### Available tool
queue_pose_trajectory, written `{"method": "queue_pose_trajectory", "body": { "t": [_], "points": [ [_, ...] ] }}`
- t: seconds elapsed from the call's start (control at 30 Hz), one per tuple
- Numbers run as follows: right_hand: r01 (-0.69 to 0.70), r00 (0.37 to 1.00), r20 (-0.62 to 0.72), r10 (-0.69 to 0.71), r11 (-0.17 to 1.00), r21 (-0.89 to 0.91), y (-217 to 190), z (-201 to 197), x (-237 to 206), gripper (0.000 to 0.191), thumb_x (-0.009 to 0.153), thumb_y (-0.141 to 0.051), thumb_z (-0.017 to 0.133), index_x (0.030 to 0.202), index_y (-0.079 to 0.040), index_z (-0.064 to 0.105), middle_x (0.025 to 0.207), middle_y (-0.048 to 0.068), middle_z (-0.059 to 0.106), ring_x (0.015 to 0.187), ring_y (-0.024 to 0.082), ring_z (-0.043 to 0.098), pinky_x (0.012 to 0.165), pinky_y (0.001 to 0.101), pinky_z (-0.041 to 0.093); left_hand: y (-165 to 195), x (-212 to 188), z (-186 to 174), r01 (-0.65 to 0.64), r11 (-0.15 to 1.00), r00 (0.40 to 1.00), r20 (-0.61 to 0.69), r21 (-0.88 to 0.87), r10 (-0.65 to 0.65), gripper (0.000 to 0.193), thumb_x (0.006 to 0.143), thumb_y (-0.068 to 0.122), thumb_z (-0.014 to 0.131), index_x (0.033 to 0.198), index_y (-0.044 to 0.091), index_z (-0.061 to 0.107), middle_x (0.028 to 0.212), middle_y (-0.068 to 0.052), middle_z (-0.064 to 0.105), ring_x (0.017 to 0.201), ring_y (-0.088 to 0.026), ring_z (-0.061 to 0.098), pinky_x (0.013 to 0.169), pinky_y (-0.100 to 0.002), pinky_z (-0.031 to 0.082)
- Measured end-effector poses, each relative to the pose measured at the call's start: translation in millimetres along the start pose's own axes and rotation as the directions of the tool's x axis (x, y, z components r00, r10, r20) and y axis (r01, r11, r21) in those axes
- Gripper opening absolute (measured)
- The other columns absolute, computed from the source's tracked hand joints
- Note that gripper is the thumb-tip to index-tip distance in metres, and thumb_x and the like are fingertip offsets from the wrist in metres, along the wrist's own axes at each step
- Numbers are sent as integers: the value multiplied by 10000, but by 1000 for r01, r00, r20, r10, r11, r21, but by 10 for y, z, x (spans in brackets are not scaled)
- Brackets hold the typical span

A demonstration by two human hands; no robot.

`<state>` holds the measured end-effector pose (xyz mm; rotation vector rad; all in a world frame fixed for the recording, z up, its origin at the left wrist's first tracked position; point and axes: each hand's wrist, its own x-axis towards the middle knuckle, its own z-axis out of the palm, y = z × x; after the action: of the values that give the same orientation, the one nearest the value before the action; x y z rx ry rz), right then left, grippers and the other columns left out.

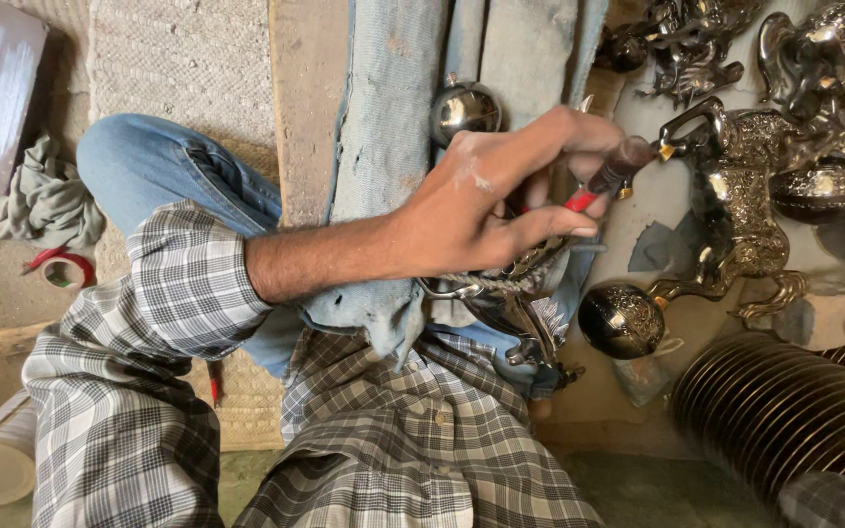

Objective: The person sits on the floor and uses a hammer and a red-handled tool to repair a small metal figure. They repeatedly strike the tool against the figure to adjust or fix a part.

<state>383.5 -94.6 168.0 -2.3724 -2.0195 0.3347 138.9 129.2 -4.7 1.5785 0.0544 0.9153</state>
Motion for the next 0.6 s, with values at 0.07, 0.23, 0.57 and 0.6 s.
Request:
{"method": "queue_pose_trajectory", "body": {
  "t": [0.07,0.23,0.57,0.6],
  "points": [
    [24,1000,17,-24,1000,11,-38,-29,71,564,883,60,780,1369,118,500,1200,293,634,918,318,672,826,346,558,-2,-4,-5,4,1000,1000,17,2,-4,503,1067,206,788,1451,123,475,1200,-22,746,695,-21,707,552,-158,591],
    [57,998,8,-58,997,46,-138,-89,199,547,891,63,777,1358,116,496,1183,281,629,917,309,666,827,343,555,-33,8,11,-58,998,997,44,6,58,440,1054,233,749,1428,121,545,1316,-90,714,749,-58,731,572,-190,616],
    [-81,991,-92,96,986,148,-42,106,-217,516,907,70,772,1335,113,487,1147,258,621,916,291,655,829,336,549,-158,113,94,-165,982,981,120,92,154,420,1080,332,683,1445,164,559,1296,-25,739,1101,-179,797,787,-255,692],
    [-106,986,-111,126,980,169,-27,142,-298,513,909,71,771,1333,113,487,1143,256,620,916,289,654,829,335,549,-160,124,91,-177,980,979,122,90,165,409,1085,333,683,1437,169,557,1297,-27,731,1096,-177,795,800,-258,700]
  ]
}}
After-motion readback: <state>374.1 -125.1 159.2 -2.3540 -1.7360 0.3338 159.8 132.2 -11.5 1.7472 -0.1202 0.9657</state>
